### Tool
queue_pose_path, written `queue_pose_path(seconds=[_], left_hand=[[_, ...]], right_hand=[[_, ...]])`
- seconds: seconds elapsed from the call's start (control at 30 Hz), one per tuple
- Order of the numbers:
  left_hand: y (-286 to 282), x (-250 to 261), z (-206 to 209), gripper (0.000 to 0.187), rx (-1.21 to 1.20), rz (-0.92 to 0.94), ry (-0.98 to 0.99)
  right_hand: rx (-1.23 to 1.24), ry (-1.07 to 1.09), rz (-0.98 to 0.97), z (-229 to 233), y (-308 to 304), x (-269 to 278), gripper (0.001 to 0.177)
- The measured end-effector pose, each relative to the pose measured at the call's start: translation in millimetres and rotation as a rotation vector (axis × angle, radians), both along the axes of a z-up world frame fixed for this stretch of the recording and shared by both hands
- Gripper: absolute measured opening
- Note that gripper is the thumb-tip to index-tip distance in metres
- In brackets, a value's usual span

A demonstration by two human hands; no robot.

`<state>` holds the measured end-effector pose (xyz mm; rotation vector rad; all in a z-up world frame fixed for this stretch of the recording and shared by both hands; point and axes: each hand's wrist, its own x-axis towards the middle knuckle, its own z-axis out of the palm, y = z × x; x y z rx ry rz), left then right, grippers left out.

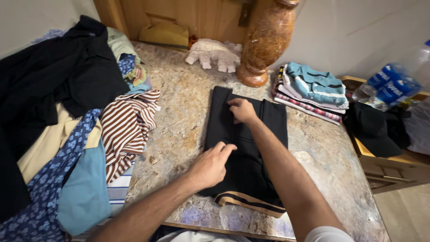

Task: The person folds a blue and white striped shirt and a black shirt on a counter, smoothing the fabric and folding the sleeves and body before stacking them.

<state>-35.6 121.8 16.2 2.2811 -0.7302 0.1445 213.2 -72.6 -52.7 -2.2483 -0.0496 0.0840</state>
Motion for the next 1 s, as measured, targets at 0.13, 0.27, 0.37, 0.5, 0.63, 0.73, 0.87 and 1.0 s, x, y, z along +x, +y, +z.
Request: queue_pose_path(seconds=[0.13, 0.27, 0.37, 0.5, 0.63, 0.73, 0.87, 1.0], left_hand=[[-15.1, 3.9, -5.7, 0.06, 0.084, -0.047, 0.067], [-16.9, 5.5, -14.5, 0.062, 0.163, -0.094, 0.109], [-15.2, 5.2, -17.2, 0.058, 0.126, -0.128, 0.151], [-13.9, 2.9, -13.0, 0.057, 0.044, -0.175, 0.117], [-12.8, 4.2, -3.7, 0.052, 0.171, -0.234, 0.223], [-12.1, 13.1, 1.5, 0.037, 0.14, -0.179, 0.302], [-6.6, 44.7, -14.2, 0.021, 0.102, 0.039, -0.136], [10.1, 76.2, -41.2, 0.051, 0.2, 0.036, -0.374]], right_hand=[[0.158, 0.035, -0.044, 20.4, 3.1, -21.4, 0.042], [-0.053, -0.11, 0.101, 34.7, 5.8, -41.0, 0.06], [-0.092, -0.152, 0.068, 40.2, 6.2, -45.4, 0.06], [-0.189, -0.351, 0.031, 32.4, 0.7, -49.4, 0.053], [-0.459, -0.264, 0.032, 37.2, 2.5, -61.6, 0.052], [-0.58, -0.239, -0.017, 50.5, 8.6, -74.0, 0.055], [-0.637, -0.592, 0.093, 41.3, 12.3, -66.3, 0.065], [-0.777, -0.444, 0.324, -4.1, 16.6, -50.6, 0.067]])
